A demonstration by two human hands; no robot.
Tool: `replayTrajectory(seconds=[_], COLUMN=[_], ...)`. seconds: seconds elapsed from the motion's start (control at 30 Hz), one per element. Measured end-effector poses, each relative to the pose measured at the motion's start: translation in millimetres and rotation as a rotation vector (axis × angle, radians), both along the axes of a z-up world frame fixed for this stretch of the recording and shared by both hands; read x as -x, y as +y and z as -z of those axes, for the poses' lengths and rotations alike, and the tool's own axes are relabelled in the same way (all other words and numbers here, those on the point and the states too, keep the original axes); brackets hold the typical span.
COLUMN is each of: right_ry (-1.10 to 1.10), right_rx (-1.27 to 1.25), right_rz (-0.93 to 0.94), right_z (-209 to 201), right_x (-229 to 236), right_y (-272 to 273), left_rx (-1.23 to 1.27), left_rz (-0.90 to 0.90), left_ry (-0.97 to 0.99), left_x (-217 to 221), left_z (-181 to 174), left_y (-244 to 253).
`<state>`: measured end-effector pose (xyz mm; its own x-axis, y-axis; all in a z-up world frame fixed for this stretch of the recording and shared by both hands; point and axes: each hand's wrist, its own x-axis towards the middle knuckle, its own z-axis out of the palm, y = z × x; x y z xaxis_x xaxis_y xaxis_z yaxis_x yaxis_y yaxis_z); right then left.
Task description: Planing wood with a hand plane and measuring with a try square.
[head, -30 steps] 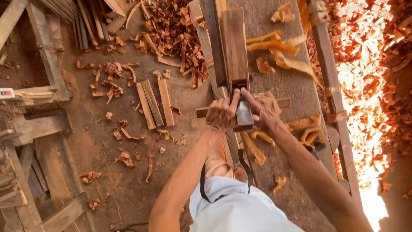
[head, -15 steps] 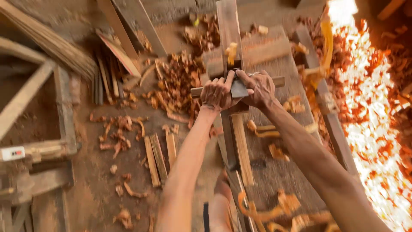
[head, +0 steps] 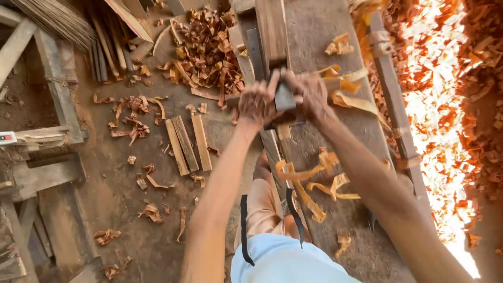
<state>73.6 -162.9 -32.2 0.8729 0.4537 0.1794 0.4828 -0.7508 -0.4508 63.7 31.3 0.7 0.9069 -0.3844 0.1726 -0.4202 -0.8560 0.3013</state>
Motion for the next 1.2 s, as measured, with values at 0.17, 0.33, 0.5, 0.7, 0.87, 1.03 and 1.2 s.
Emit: replayTrajectory(seconds=[0.17, 0.33, 0.5, 0.7, 0.87, 1.03, 1.2], right_ry=[0.040, 0.221, 0.077, 0.149, -0.003, -0.104, 0.047], right_rx=[0.038, 0.223, 0.083, 0.220, 0.097, 0.105, 0.109], right_rz=[-0.018, 0.011, -0.051, -0.032, -0.045, -0.035, 0.065], right_z=[-49, -26, -37, -15, -13, 2, 12], right_x=[145, 229, 185, 74, -48, -164, -202], right_y=[-11, -29, -23, -10, 6, 23, 34], left_rx=[-0.004, 0.036, 0.047, -0.053, -0.008, 0.022, -0.124], left_rz=[0.021, 0.043, 0.023, 0.042, 0.019, -0.013, -0.058], left_ry=[-0.086, -0.030, 0.028, 0.016, -0.063, -0.150, -0.281], left_x=[146, 231, 190, 81, -43, -158, -204], left_z=[24, -1, -10, 23, 21, 34, 83], left_y=[-17, -29, -23, -6, 10, 24, 40])
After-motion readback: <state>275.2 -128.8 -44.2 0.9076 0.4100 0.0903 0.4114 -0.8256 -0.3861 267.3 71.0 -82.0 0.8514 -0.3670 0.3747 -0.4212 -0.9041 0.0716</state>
